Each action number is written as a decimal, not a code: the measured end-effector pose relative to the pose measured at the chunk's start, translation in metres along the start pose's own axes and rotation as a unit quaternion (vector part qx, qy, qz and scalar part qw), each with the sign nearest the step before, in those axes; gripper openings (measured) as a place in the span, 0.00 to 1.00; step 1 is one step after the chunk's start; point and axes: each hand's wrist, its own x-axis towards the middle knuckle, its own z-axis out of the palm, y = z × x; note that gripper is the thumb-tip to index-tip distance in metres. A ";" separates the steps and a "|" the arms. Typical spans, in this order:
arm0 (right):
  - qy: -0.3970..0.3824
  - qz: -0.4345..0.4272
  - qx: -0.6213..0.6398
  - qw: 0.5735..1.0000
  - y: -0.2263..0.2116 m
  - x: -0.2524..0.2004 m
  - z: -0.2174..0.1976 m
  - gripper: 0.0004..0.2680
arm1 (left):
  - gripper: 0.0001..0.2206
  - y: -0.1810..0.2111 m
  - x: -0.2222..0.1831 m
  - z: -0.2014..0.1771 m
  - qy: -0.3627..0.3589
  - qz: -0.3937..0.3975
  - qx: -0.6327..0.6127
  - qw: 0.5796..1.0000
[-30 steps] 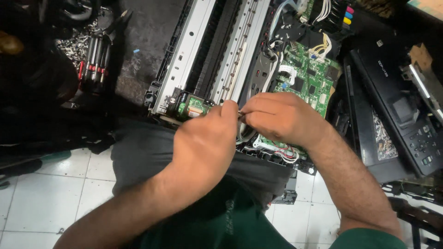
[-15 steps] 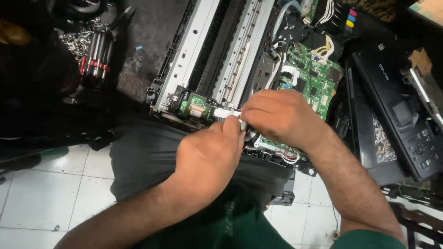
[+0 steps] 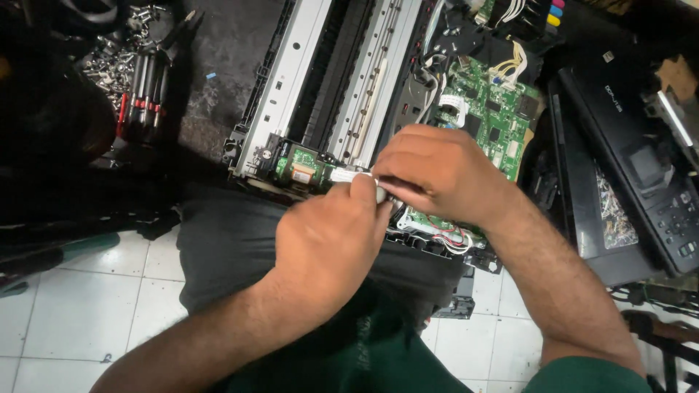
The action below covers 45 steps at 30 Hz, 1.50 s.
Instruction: Cleaning and repairing the internal components of a printer using a brush and a screwdriver
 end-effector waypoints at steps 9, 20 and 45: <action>0.004 0.008 0.090 0.996 0.007 -0.003 0.000 0.05 | 0.14 0.004 -0.001 0.002 -0.069 -0.057 -0.052 0.995; 0.004 0.026 0.083 0.996 0.014 -0.017 0.002 0.07 | 0.12 0.009 0.004 0.002 -0.104 -0.086 -0.048 0.990; 0.018 0.059 0.054 0.997 0.013 -0.016 0.002 0.05 | 0.01 -0.002 0.019 -0.007 -0.019 -0.012 -0.019 1.000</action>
